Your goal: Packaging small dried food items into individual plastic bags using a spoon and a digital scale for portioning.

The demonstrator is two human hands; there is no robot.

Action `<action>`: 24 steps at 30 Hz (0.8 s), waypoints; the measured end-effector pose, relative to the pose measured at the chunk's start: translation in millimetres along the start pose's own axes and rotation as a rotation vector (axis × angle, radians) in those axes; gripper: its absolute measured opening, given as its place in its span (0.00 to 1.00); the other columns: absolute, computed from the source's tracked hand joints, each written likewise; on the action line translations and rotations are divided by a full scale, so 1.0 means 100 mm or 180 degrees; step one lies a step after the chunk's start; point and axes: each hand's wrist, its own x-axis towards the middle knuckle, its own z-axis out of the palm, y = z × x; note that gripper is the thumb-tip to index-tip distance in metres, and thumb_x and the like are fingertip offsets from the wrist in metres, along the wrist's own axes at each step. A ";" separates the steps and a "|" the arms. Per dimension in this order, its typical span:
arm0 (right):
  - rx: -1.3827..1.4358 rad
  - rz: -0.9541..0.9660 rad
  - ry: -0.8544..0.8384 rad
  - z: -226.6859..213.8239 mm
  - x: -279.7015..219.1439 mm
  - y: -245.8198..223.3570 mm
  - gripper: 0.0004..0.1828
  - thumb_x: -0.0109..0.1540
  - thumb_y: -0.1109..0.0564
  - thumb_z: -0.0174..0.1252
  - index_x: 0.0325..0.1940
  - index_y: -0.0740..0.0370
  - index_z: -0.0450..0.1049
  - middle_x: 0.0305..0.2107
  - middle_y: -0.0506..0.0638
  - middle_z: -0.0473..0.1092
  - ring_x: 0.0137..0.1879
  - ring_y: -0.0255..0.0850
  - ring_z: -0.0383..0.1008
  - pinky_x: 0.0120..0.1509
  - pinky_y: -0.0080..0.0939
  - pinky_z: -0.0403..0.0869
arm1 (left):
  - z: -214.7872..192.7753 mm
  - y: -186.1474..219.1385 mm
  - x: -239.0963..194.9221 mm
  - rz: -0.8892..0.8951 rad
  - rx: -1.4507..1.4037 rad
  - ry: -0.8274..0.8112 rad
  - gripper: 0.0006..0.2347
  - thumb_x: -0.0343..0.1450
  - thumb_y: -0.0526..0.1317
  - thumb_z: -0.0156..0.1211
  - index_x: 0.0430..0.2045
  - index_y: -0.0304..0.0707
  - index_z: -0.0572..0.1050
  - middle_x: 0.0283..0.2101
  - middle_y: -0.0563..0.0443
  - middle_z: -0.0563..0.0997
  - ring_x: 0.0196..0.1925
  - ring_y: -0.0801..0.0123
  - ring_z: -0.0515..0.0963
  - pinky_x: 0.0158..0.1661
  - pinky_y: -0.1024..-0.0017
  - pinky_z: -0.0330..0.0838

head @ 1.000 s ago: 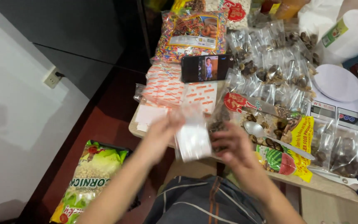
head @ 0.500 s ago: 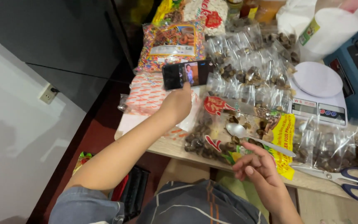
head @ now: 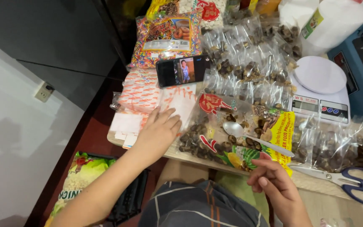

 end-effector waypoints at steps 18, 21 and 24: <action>-0.0202 0.0971 0.0374 0.39 0.06 -0.13 0.16 0.63 0.65 0.50 0.50 0.73 0.79 0.31 0.63 0.73 0.38 0.50 0.72 0.43 0.48 0.69 | 0.03 -0.13 -0.10 0.0063 -0.0456 0.0923 0.06 0.69 0.31 0.53 0.38 0.38 0.73 0.52 0.45 0.77 0.58 0.56 0.73 0.59 0.53 0.60; -0.0192 0.0924 0.0306 0.37 0.08 -0.07 0.16 0.63 0.64 0.51 0.50 0.74 0.79 0.31 0.63 0.73 0.37 0.50 0.71 0.43 0.48 0.69 | 0.11 -0.14 -0.11 0.0032 -0.0419 0.0836 0.10 0.69 0.32 0.53 0.43 0.39 0.74 0.52 0.48 0.77 0.58 0.58 0.73 0.61 0.51 0.58; -0.0180 0.0707 0.0174 0.33 0.11 0.02 0.16 0.62 0.64 0.51 0.50 0.74 0.78 0.31 0.63 0.73 0.37 0.49 0.72 0.42 0.46 0.70 | 0.14 -0.14 -0.11 0.0040 -0.0401 0.1066 0.07 0.68 0.31 0.57 0.36 0.42 0.78 0.48 0.52 0.79 0.53 0.60 0.75 0.58 0.53 0.61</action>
